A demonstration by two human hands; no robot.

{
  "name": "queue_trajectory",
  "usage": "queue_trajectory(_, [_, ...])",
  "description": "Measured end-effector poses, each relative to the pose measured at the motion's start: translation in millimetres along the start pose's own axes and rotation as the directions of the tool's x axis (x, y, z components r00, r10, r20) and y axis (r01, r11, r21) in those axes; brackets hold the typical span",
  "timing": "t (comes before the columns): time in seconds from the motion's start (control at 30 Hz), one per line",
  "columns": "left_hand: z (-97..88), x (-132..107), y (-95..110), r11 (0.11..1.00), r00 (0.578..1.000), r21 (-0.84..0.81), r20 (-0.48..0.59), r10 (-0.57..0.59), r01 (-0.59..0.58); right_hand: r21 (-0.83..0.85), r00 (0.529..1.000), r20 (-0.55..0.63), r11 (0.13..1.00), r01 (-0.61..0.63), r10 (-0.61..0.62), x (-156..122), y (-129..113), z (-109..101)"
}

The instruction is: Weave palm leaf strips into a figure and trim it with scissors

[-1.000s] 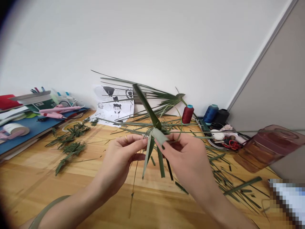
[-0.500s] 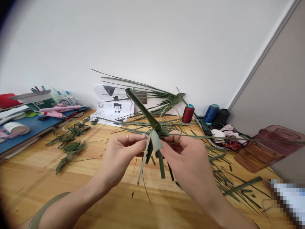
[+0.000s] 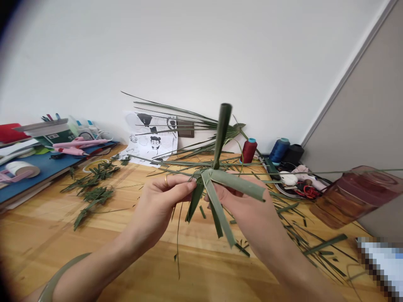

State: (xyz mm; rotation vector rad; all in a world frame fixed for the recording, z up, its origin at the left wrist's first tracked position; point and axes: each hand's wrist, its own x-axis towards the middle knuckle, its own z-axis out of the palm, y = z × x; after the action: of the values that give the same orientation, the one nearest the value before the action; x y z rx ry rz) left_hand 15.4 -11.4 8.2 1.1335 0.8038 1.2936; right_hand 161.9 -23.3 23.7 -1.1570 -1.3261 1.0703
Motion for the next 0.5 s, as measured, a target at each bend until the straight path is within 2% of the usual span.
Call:
queue_trajectory(0.13, [-0.3, 1.6, -1.9, 0.995, 0.999, -0.104, 0.049, -0.007, 0.012, 0.164, 0.987, 0.147, 0.982, -0.094, 0.069, 4.2, 1.2, -0.8])
queue_trajectory(0.23, [0.5, 1.8, -2.0, 0.985, 0.994, -0.168, 0.108, -0.029, 0.047, 0.227, 0.972, 0.224, 0.967, -0.117, 0.065, 5.2, -1.0, -2.0])
queue_trajectory(0.37, [1.8, 1.4, -1.6, 0.971, 0.985, -0.23, 0.171, -0.027, 0.066, 0.254, 0.962, 0.266, 0.958, -0.136, 0.067, 5.2, -0.6, -4.3])
queue_trajectory(0.5, [2.8, 0.5, -1.2, 0.971, 0.981, -0.22, 0.188, -0.05, 0.091, 0.246, 0.967, 0.249, 0.962, -0.119, 0.056, 5.0, 2.2, -4.3])
